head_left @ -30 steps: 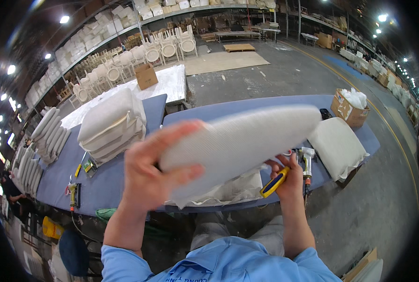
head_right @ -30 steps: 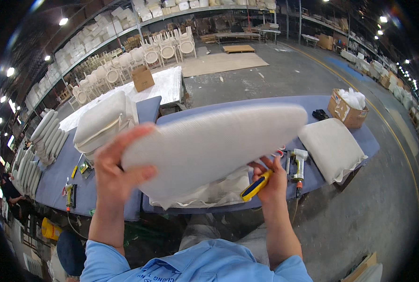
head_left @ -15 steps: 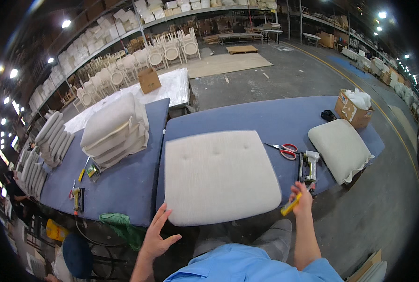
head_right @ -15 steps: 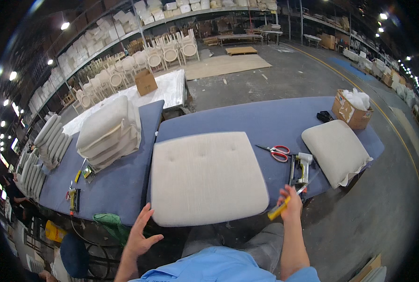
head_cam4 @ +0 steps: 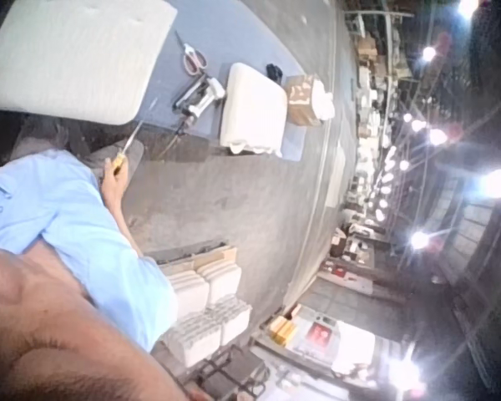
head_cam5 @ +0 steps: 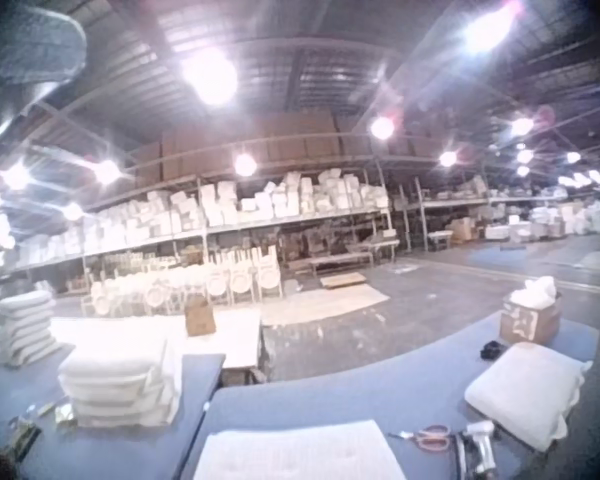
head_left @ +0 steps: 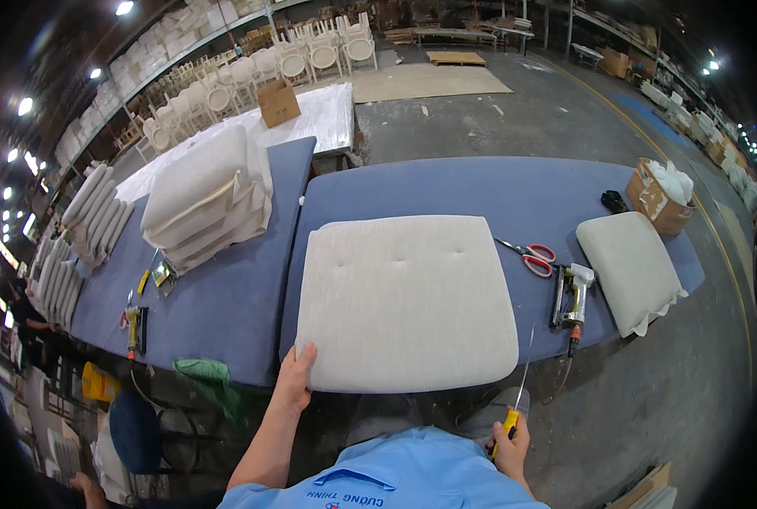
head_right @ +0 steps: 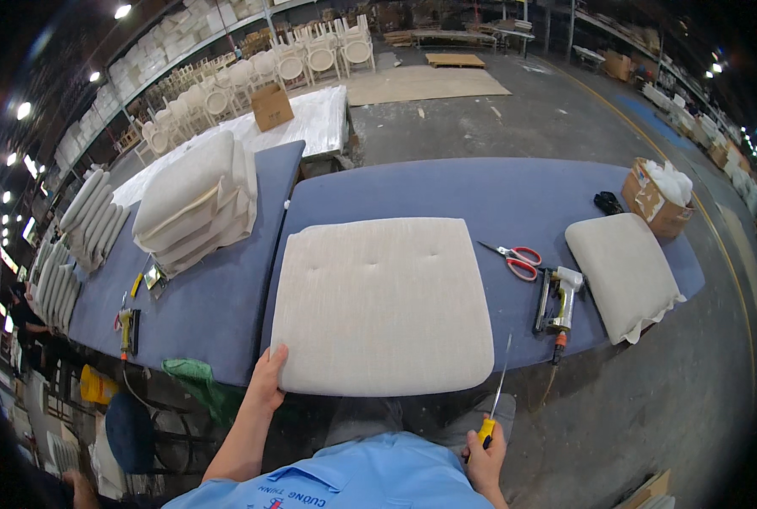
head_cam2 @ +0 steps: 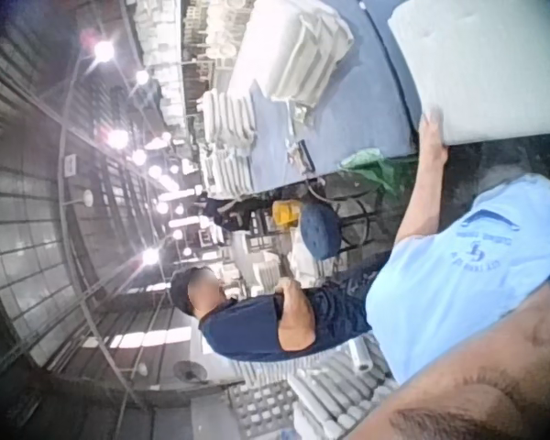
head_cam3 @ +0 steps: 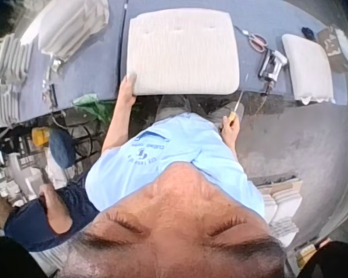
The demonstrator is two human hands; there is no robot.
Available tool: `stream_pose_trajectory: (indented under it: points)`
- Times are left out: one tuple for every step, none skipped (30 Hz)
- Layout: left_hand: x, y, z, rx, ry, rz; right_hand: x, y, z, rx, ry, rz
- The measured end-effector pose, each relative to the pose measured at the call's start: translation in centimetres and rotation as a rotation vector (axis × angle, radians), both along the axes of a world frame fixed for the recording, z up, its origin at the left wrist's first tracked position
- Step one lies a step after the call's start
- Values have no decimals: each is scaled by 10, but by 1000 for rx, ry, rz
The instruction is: The person staples fabric onto a cushion using a staple gun, then uses a screwdriver to press and smooth the fabric surface. The person handles multiple cushions, flipping them and repeating the process.
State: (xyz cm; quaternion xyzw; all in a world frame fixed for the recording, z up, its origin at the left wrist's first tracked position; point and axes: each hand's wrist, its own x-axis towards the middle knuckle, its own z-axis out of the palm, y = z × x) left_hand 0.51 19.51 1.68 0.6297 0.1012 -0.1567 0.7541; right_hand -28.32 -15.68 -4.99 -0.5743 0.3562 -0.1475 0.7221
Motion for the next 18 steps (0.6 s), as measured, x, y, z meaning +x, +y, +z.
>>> stream_pose_trajectory:
  points:
    - [-9, -8, -4, -43, -4, -1, -2, -9, 7, -102, -28, 3]
    - [-23, -19, -3, -83, -14, -5, -1, -22, 11, -201, -62, 3]
    - [-41, -33, -3, -125, -17, -6, 0, -31, 19, -302, -88, 8]
    - [-67, -45, -2, -175, 38, -6, 6, -36, 38, -289, -108, 50]
    - [-94, -53, -4, -223, 89, 7, 16, -41, 68, -271, -132, 104]
    - [-113, -56, -16, -197, 162, -40, 28, -44, 88, -252, -156, 159]
    - [-125, -61, -25, -191, 236, -103, 36, -46, 101, -419, -126, 273]
    - [-128, -64, -29, -121, 297, -154, 43, -48, 110, -581, -97, 384]
    - [-125, -65, -25, -120, 304, -166, 51, -50, 118, -746, -70, 494]
    - [-120, -64, -21, -119, 311, -179, 59, -41, 124, -778, -68, 527]
    - [-119, -59, -17, -118, 314, -182, 67, -36, 131, -800, -63, 603]
    - [-114, -49, -34, 3, 30, -220, 75, -31, 137, -821, -58, 678]
    - [-109, -50, -29, 76, -59, -178, 79, -26, 140, -845, -36, 741]
    - [-98, -53, -11, 151, -148, -140, 81, -22, 138, -809, -8, 725]
    - [-84, -57, 7, 257, -245, -96, 83, -24, 132, -815, -24, 729]
    - [-68, -50, 10, 503, -475, -51, 88, -20, 129, -837, -33, 742]
    - [-51, -45, 10, 747, -697, -11, 92, -16, 129, -859, -34, 753]
    - [-33, -47, 18, 705, -737, 2, 94, -12, 129, -847, -9, 748]
